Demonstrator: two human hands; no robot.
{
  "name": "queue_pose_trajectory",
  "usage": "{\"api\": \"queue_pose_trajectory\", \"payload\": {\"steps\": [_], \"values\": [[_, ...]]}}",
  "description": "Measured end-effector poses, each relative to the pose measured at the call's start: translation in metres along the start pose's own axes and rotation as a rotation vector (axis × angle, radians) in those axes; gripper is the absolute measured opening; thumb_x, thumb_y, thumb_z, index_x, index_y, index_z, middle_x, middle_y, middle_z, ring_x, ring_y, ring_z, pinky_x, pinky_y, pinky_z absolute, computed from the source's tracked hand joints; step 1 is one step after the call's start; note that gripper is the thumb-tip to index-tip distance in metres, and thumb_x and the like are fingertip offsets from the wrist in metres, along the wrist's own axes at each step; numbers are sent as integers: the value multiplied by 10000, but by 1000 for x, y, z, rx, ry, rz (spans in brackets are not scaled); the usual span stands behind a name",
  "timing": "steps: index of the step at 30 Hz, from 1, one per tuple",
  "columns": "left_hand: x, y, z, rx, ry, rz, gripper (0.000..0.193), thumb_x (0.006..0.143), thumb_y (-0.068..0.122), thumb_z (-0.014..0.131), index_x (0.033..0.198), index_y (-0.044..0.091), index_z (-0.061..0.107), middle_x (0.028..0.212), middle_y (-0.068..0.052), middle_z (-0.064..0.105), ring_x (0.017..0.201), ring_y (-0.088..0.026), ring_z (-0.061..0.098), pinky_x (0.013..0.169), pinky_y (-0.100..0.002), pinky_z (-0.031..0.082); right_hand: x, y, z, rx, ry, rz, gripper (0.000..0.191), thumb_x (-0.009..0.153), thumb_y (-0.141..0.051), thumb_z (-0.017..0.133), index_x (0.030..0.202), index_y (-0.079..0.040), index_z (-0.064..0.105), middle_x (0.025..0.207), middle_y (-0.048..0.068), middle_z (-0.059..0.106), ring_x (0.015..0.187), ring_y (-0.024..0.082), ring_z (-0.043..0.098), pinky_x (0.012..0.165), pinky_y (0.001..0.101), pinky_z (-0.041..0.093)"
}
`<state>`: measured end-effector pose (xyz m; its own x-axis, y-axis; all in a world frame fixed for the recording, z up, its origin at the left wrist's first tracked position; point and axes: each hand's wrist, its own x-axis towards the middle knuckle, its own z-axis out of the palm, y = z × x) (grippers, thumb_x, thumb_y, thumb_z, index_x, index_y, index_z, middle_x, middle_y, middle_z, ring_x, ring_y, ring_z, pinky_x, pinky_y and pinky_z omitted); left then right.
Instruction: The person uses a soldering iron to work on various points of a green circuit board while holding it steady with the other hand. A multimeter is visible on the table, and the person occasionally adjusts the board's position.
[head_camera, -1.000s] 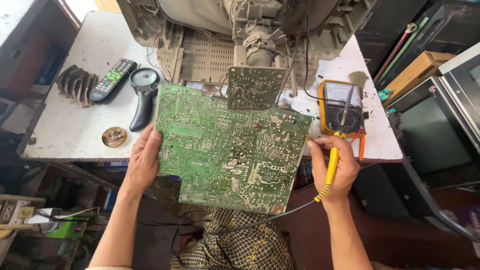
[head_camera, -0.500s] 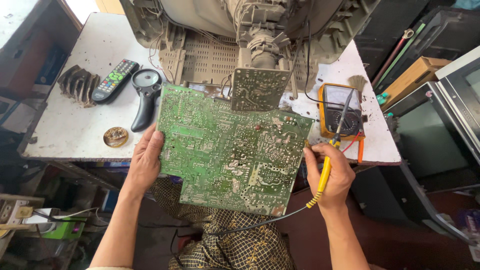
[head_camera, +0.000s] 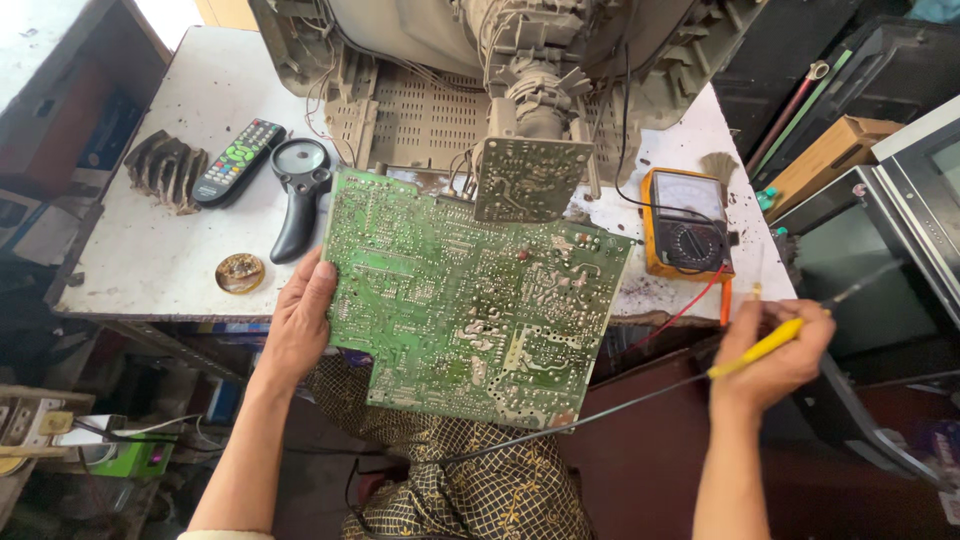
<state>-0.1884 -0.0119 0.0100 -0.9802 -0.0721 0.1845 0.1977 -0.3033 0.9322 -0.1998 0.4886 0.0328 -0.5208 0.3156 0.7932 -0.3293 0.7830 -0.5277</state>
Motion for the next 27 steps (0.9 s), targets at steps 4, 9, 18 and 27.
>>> {"api": "queue_pose_trajectory", "payload": {"steps": [4, 9, 18, 27], "values": [[0, 2, 1, -6, -3, 5, 507, 1094, 309, 480, 1509, 18, 484, 1402, -56, 614, 1264, -123, 562, 1072, -278, 436, 11, 48, -7, -84, -45, 60, 261, 1064, -10, 762, 1179, 30, 531, 957, 116, 677, 866, 181, 684, 852, 316, 555], [0, 3, 2, 10, 0, -1, 510, 1095, 312, 480, 1511, 16, 483, 1400, -60, 615, 1265, -128, 558, 1069, -280, 435, 22, 46, -6, -81, -63, 80, 209, 1084, -95, 742, 1154, 17, 580, 999, 142, 691, 841, 197, 668, 779, 303, 541], [2, 3, 8, 26, -10, 47, 537, 1095, 298, 473, 1554, 27, 413, 1430, -62, 586, 1290, -127, 548, 1091, -291, 436, -27, -58, -25, 1062, -187, 392, 599, 1048, -506, 596, 1456, -110, 407, 951, 138, 653, 740, 181, 579, 621, 267, 464], [2, -2, 6, -42, 11, 14, 514, 1099, 275, 468, 1545, 21, 435, 1423, -62, 597, 1284, -135, 556, 1084, -297, 440, -53, -60, 4, 1153, -92, 815, 185, 1031, -120, 594, 1127, 29, 648, 818, 163, 645, 615, 187, 545, 514, 246, 394]]}}
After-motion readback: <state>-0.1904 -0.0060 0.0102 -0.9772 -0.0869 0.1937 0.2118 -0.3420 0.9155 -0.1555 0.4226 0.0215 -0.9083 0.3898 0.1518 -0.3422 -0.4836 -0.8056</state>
